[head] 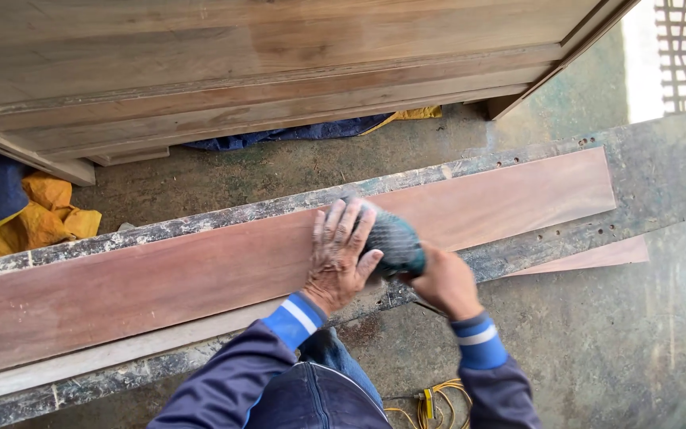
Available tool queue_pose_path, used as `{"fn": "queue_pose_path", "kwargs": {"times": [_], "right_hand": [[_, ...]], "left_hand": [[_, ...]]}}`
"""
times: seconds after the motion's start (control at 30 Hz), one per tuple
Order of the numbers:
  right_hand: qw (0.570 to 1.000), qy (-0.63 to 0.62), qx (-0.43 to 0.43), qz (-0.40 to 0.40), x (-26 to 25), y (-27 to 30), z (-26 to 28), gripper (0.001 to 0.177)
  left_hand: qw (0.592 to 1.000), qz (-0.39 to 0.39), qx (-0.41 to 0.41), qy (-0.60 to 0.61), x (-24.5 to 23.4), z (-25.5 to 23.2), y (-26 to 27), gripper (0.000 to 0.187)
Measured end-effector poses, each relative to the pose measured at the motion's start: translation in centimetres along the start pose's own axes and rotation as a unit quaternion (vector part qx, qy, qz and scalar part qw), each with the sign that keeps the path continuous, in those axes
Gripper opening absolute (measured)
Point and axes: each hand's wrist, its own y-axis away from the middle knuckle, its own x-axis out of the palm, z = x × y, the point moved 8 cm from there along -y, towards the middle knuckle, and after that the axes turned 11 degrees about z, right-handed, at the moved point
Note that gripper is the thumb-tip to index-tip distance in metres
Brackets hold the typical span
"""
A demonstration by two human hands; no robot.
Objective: Sanding a wooden plank using manual sandpaper and an electric sander.
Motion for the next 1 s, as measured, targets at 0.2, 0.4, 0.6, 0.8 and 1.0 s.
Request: {"fn": "queue_pose_path", "kwargs": {"times": [0.2, 0.4, 0.6, 0.8, 1.0], "right_hand": [[0.994, -0.021, 0.099, -0.042, -3.2, -2.1, -14.2, 0.046], [0.977, -0.136, 0.145, -0.075, -7.4, -3.1, -25.0, 0.041], [0.953, -0.223, 0.174, -0.105, -9.4, -3.8, -30.4, 0.041], [0.967, -0.182, 0.167, -0.068, -8.9, -5.1, -27.8, 0.042], [0.992, -0.085, 0.095, -0.018, -7.3, -7.8, -19.1, 0.041]], "left_hand": [[0.992, 0.077, -0.074, 0.061, 3.8, 1.3, 4.5, 0.065], [0.980, 0.131, -0.150, 0.016, 4.3, 5.9, 9.3, 0.054], [0.979, 0.138, -0.148, 0.011, 5.1, 6.0, 10.4, 0.048], [0.986, 0.116, -0.104, 0.059, 6.9, 3.6, 10.6, 0.050], [0.984, 0.125, -0.107, 0.073, 5.2, 2.5, 9.8, 0.053]]}}
